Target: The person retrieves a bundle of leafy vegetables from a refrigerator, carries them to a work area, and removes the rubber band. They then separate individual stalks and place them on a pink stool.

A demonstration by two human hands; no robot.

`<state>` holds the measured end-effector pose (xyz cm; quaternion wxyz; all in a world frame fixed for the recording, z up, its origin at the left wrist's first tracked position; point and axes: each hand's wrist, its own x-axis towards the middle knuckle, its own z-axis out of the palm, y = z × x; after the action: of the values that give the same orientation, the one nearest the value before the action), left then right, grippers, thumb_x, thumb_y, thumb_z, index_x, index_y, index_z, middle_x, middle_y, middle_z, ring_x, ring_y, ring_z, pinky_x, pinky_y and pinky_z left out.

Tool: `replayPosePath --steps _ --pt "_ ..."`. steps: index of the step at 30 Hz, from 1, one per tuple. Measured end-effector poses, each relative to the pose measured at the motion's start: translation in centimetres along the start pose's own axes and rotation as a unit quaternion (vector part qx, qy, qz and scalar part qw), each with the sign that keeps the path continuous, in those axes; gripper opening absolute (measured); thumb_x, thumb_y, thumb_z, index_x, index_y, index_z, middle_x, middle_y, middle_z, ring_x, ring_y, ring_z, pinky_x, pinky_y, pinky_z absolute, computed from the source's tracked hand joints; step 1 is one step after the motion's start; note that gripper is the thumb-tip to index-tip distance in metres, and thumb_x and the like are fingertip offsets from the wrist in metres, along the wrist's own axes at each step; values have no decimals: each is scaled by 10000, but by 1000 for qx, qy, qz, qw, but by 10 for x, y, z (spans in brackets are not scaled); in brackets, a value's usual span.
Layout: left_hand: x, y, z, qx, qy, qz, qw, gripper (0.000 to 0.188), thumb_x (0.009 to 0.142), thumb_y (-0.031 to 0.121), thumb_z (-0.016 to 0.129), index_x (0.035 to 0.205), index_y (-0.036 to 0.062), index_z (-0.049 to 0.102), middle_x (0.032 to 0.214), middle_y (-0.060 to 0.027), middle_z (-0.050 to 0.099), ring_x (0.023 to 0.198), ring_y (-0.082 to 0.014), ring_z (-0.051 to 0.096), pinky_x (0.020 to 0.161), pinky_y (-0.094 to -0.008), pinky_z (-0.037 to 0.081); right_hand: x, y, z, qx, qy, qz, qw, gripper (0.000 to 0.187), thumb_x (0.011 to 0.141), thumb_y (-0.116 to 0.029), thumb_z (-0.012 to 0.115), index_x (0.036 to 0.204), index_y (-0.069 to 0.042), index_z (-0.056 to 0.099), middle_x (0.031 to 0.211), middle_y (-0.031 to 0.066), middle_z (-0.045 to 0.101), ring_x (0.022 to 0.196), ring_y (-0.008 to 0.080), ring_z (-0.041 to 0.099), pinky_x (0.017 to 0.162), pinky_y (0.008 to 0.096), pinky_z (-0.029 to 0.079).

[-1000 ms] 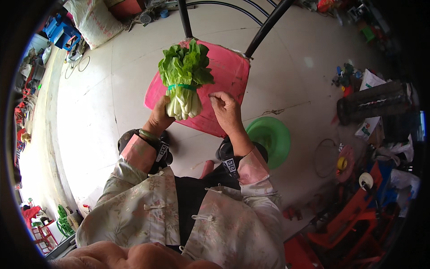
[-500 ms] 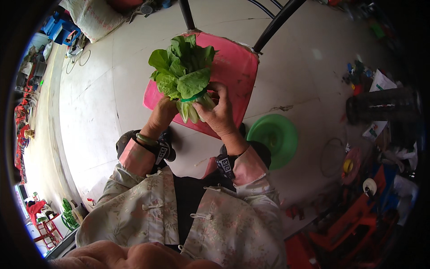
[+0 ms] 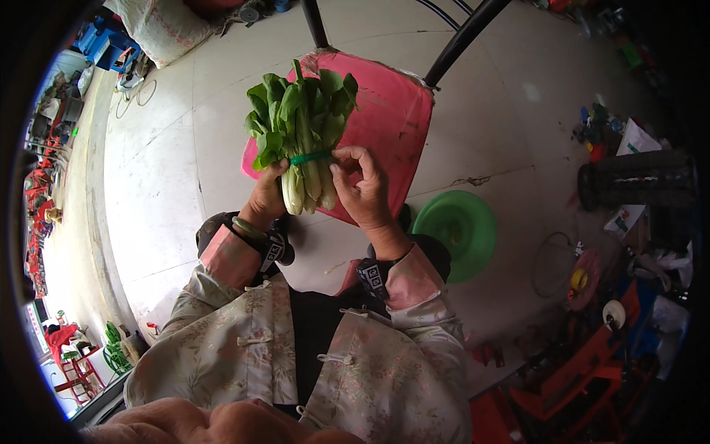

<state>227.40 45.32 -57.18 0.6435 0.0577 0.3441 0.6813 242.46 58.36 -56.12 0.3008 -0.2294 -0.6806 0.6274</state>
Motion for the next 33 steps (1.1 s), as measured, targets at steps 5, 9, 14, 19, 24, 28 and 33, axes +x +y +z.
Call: replayPosePath --steps 5,9,14,19,24,28,33 --pt "2 -10 -8 -63 78 44 994 569 826 330 600 1273 3 467 1177 -167 583 1051 -293 578 945 -417 461 5 0 -3 -120 44 -87 988 107 844 17 622 948 -10 621 901 61 605 793 138 582 718 257 479" --pt "2 -6 -13 -75 63 11 995 553 813 317 584 1255 0 487 1131 -173 604 998 -298 600 906 -412 487 10 -6 -2 -128 37 -125 983 107 835 21 622 934 -12 646 871 78 596 767 180 584 706 268 478" --pt "1 -4 -12 -112 28 15 993 586 787 273 582 1285 -11 462 1152 -176 594 1009 -304 597 912 -423 490 11 -8 -2 -140 33 -103 984 127 838 39 607 948 -10 646 877 97 603 789 218 599 709 289 482" --pt "-1 -5 -14 -144 57 24 988 566 761 235 600 1265 4 488 1144 -178 605 1006 -310 604 918 -430 492 9 -4 1 -112 38 -108 987 178 826 81 588 971 -13 633 888 92 612 811 201 614 733 282 491" --pt "-2 -4 -19 -276 -18 -11 961 502 765 245 614 1186 -20 542 1096 -196 631 958 -335 624 895 -462 501 5 -4 3 -59 7 -49 997 244 789 114 586 994 -15 619 960 85 609 844 181 628 761 271 501" --pt "-6 0 -15 -258 7 -14 966 424 765 274 573 1070 -19 597 1004 -191 654 890 -336 634 833 -463 518 4 -6 4 -44 -37 -62 996 281 762 108 617 1013 -19 611 1009 82 586 845 170 626 764 276 507" --pt "-15 6 4 -203 102 -56 972 513 805 351 524 1169 -9 560 1088 -198 623 948 -336 618 873 -465 502 4 -7 5 -8 -41 -98 994 343 709 86 693 1023 -28 615 1016 76 566 889 175 601 779 275 503"
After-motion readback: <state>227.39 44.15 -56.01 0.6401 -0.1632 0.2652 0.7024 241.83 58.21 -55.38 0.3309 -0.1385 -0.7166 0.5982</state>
